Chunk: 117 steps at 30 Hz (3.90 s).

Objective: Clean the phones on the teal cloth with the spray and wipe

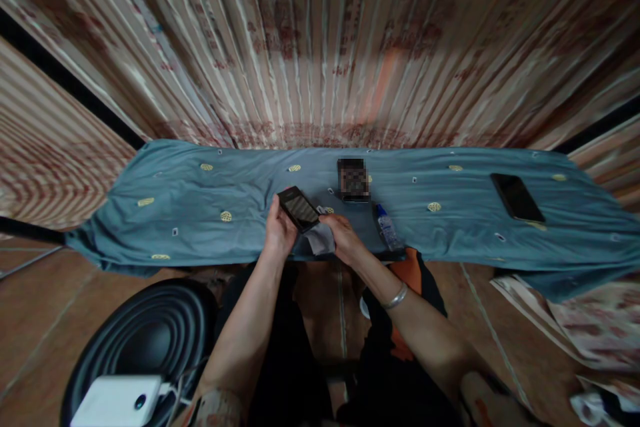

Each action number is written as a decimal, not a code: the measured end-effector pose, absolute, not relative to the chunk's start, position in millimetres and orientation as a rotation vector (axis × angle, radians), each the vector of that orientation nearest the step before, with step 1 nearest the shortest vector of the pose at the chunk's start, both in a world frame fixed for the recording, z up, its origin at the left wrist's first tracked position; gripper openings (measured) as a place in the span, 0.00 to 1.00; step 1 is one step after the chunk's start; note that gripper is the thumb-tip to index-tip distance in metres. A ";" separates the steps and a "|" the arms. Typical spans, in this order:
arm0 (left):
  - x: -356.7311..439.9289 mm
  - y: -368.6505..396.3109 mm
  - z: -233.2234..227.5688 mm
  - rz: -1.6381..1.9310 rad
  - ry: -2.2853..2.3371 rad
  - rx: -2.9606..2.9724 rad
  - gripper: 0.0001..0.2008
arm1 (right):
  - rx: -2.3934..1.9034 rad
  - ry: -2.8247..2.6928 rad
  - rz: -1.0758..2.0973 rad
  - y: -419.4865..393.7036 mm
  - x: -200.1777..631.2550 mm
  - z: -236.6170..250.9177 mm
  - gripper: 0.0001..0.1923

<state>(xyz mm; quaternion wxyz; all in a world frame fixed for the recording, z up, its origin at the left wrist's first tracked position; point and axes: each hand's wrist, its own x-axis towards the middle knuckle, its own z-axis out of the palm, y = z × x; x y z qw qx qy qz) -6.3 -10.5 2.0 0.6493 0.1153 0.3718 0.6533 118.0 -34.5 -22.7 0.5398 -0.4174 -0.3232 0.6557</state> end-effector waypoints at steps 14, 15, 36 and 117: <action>-2.4 -15.0 -3.3 1.555 1.042 0.348 0.21 | -1.257 -1.650 1.124 -46.6 126.7 -14.9 0.17; -2.0 -14.9 -4.1 1.565 1.055 0.358 0.21 | -1.284 -1.715 1.059 -47.6 126.9 -13.5 0.16; 1.6 -18.9 -4.0 1.383 1.173 0.480 0.25 | -1.279 -1.818 0.398 -46.9 151.1 -8.6 0.23; 23.5 -38.9 5.5 1.049 0.914 0.394 0.29 | -1.141 -2.036 0.313 -23.6 154.7 -24.8 0.21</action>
